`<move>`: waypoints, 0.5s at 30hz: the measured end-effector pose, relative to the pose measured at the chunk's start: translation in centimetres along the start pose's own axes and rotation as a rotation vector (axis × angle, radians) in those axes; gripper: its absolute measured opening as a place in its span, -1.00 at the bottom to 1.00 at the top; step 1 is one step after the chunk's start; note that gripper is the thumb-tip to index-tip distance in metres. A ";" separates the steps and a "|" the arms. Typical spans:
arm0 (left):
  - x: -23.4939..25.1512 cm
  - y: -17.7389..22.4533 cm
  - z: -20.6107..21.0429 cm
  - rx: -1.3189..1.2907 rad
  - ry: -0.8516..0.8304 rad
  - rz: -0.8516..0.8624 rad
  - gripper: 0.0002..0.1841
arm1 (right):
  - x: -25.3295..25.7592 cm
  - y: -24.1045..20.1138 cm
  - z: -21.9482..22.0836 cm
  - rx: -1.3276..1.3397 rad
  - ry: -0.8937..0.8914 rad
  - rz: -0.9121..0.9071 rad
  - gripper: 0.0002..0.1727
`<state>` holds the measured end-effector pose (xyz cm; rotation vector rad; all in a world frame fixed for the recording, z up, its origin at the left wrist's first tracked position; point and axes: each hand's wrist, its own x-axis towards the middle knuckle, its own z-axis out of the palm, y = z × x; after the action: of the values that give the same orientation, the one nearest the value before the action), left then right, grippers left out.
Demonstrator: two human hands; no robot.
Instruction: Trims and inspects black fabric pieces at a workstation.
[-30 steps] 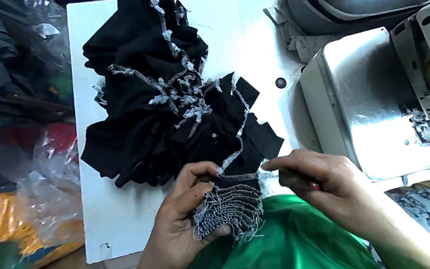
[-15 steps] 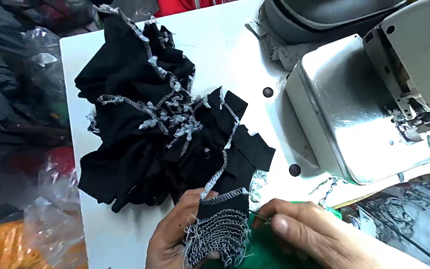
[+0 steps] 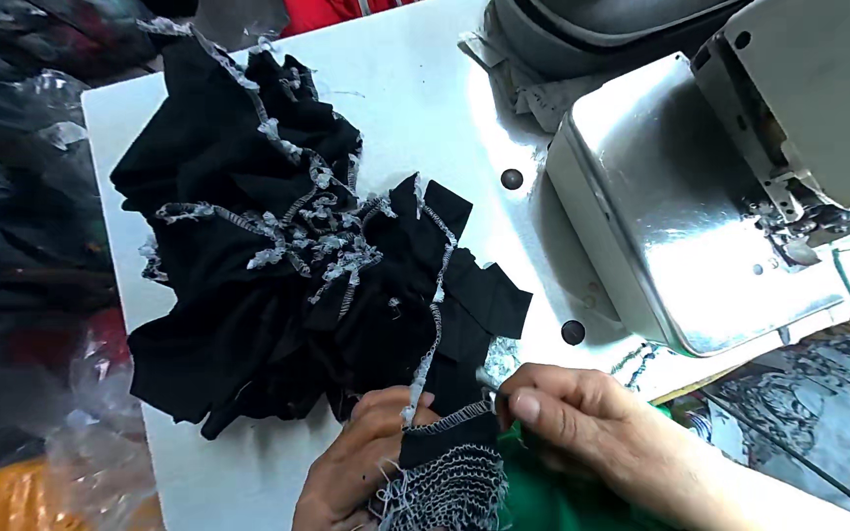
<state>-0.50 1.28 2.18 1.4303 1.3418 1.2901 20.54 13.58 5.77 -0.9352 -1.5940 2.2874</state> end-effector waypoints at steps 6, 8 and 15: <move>-0.3 -0.2 -0.5 0.028 0.003 0.014 -0.73 | 0.1 0.1 -0.7 0.198 0.192 0.010 -0.59; -0.8 -0.1 -1.2 0.000 0.019 0.009 -0.73 | -0.1 0.0 -1.1 0.090 0.219 -0.021 -0.52; -0.7 1.0 -3.0 -0.298 0.185 -0.015 -0.61 | 0.2 0.1 -1.9 -0.357 0.244 -0.154 -0.47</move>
<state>-3.22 0.13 3.65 1.1171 1.2127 1.5694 21.56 15.12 5.21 -1.0772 -1.9193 1.7430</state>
